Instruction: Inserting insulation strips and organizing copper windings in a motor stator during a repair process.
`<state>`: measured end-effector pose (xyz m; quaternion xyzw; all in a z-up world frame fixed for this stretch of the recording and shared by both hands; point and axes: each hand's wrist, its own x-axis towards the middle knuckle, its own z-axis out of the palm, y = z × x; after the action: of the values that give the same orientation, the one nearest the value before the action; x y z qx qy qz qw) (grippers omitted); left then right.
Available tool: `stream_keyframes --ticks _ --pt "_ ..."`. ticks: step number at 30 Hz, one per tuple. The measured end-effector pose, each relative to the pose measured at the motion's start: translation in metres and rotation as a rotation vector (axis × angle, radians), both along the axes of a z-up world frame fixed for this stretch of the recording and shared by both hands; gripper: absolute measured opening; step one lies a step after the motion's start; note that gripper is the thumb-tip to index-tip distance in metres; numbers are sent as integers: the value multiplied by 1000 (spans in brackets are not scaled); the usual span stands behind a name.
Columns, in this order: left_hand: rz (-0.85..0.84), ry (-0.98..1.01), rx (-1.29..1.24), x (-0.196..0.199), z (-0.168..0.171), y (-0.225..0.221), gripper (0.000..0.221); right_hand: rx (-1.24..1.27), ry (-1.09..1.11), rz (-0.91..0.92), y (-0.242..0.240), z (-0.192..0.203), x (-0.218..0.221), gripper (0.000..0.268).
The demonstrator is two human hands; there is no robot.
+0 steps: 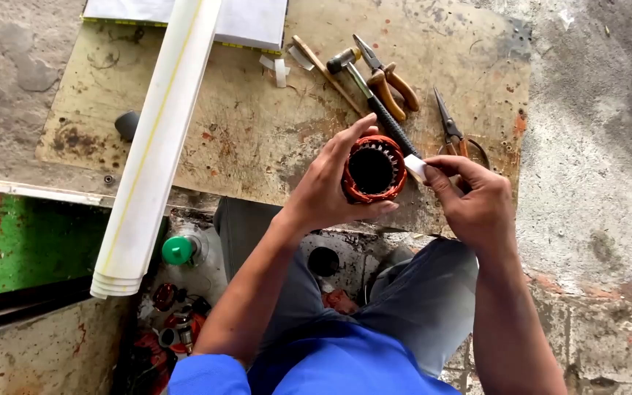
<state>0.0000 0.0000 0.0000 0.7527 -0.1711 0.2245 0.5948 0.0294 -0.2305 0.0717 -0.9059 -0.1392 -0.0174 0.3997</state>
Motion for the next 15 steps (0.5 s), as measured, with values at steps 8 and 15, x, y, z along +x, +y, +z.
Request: stream_keyframes --ticks 8,15 --pt "-2 89 -47 -4 8 5 118 21 51 -8 8 3 -3 6" --pt "-32 84 -31 -5 13 8 103 61 72 27 14 8 0 6"
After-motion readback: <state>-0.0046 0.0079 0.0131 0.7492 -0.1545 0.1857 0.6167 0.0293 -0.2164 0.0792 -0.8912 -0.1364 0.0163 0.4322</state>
